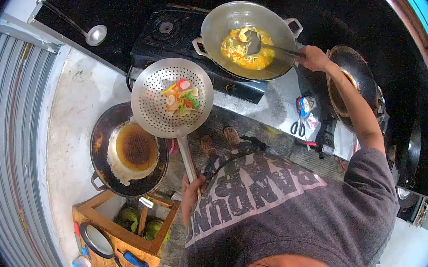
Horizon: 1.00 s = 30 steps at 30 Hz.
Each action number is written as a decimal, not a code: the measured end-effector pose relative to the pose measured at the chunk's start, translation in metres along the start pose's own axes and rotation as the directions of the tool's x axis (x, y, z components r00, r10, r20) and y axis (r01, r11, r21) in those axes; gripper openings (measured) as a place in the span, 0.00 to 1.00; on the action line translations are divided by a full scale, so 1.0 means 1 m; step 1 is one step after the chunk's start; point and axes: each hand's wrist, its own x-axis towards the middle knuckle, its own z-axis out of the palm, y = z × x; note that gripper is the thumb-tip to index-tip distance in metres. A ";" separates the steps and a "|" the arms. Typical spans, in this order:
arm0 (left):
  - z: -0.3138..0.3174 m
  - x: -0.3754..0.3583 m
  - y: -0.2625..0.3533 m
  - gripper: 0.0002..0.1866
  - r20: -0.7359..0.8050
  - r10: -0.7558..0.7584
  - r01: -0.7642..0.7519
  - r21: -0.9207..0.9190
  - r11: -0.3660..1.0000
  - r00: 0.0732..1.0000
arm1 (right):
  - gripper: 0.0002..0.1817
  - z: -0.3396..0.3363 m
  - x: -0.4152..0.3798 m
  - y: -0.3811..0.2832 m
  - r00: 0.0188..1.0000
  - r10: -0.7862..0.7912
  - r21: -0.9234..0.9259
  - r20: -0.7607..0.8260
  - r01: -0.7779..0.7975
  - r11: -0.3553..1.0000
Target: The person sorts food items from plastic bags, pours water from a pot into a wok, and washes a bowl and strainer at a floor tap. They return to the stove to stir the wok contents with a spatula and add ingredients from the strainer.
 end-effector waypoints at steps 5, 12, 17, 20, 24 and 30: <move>0.009 -0.006 0.006 0.17 -0.082 -0.014 0.011 -0.039 0.999 0.997 | 0.13 -0.024 0.001 0.007 0.986 0.154 -0.211 -0.056 -0.163 0.964; 0.008 -0.006 0.003 0.17 -0.022 0.010 -0.011 -0.046 0.999 1.000 | 0.14 -0.022 0.023 0.046 0.949 0.189 -0.273 -0.254 -0.258 0.927; -0.002 0.001 -0.015 0.14 -0.062 -0.024 0.024 0.007 1.000 0.998 | 0.13 -0.022 0.052 0.035 0.955 0.250 -0.180 -0.163 -0.278 0.944; 0.015 -0.007 -0.002 0.13 -0.114 -0.032 0.035 0.030 0.999 0.993 | 0.13 -0.001 0.083 0.054 0.977 0.145 -0.136 -0.155 -0.166 0.977; 0.019 -0.009 -0.006 0.12 -0.132 -0.044 0.032 -0.087 0.996 0.990 | 0.17 0.007 0.100 0.054 0.986 -0.068 0.001 -0.155 0.069 0.998; 0.027 -0.012 0.005 0.13 -0.164 -0.023 0.041 0.106 0.994 0.986 | 0.23 -0.033 0.064 -0.007 0.970 -0.241 -0.204 -0.017 0.233 0.951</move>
